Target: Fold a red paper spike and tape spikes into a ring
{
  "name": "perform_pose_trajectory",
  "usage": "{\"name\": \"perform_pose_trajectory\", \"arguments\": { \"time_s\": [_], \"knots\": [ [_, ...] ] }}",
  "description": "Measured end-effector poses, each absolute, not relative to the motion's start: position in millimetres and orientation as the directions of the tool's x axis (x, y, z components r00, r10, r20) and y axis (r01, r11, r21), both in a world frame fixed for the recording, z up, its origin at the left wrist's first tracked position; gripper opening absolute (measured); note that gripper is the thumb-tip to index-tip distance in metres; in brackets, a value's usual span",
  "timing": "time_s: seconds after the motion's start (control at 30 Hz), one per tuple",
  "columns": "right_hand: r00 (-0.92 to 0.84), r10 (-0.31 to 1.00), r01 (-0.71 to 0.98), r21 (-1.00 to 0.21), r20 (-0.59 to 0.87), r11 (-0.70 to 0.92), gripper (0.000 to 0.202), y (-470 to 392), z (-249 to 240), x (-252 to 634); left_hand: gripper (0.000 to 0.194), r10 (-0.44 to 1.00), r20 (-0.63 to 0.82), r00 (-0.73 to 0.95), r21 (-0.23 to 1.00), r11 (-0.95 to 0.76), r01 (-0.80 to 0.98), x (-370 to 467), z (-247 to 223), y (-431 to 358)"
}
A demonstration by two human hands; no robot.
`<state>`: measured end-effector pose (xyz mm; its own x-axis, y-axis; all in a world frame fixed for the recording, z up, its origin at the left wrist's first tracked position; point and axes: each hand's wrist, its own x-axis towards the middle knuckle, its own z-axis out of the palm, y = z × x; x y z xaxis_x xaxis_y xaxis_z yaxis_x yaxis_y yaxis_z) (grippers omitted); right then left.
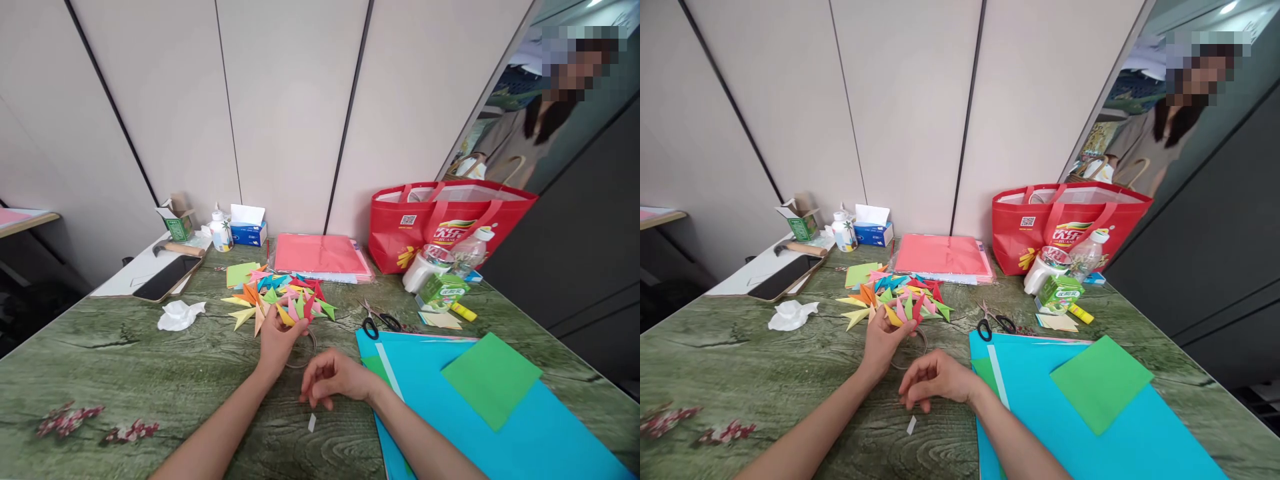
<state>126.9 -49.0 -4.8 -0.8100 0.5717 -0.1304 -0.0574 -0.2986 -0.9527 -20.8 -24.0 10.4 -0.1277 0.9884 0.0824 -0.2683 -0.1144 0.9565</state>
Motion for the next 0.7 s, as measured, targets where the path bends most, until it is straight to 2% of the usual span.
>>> {"name": "perform_pose_trajectory", "arguments": {
  "time_s": [0.2,0.3,0.37,0.47,0.53,0.57,0.63,0.7],
  "knots": [
    [-0.759,0.648,-0.156,-0.949,-0.062,-0.275,0.021,-48.4,-3.2,120.4,0.053,0.876,0.184,-0.445,0.934,-0.297,-0.199,-24.2,15.4,-24.0],
    [-0.734,0.674,-0.17,-0.939,-0.083,-0.3,0.021,-43.9,-1.8,116.2,0.052,0.803,0.234,-0.549,0.92,-0.365,-0.143,-26.4,16.9,-24.3],
    [-0.669,0.739,-0.145,-0.96,-0.082,-0.238,0.019,-33.3,-0.5,113.1,0.053,0.77,0.247,-0.588,0.917,-0.383,-0.117,-26.9,17.4,-24.8],
    [-0.429,0.902,-0.091,-0.996,0.053,0.015,0.015,-4.0,4.0,105.2,0.057,0.751,0.265,-0.604,0.906,-0.409,-0.112,-25.1,18.4,-27.0],
    [-0.31,0.917,0.048,-0.959,0.251,0.279,0.015,19.8,9.6,96.0,0.059,0.757,0.281,-0.59,0.898,-0.425,-0.118,-22.9,19.4,-29.6],
    [-0.296,0.886,0.14,-0.901,0.358,0.411,0.017,30.9,12.9,90.0,0.059,0.761,0.29,-0.581,0.895,-0.431,-0.117,-21.8,19.8,-31.2],
    [-0.397,0.775,0.275,-0.742,0.491,0.611,0.019,48.5,20.0,75.4,0.058,0.758,0.311,-0.573,0.889,-0.445,-0.107,-20.3,20.4,-34.1],
    [-0.531,0.698,0.368,-0.612,0.48,0.7,0.016,57.4,26.3,59.5,0.058,0.744,0.332,-0.579,0.88,-0.465,-0.093,-19.9,20.5,-36.3]
  ]
}}
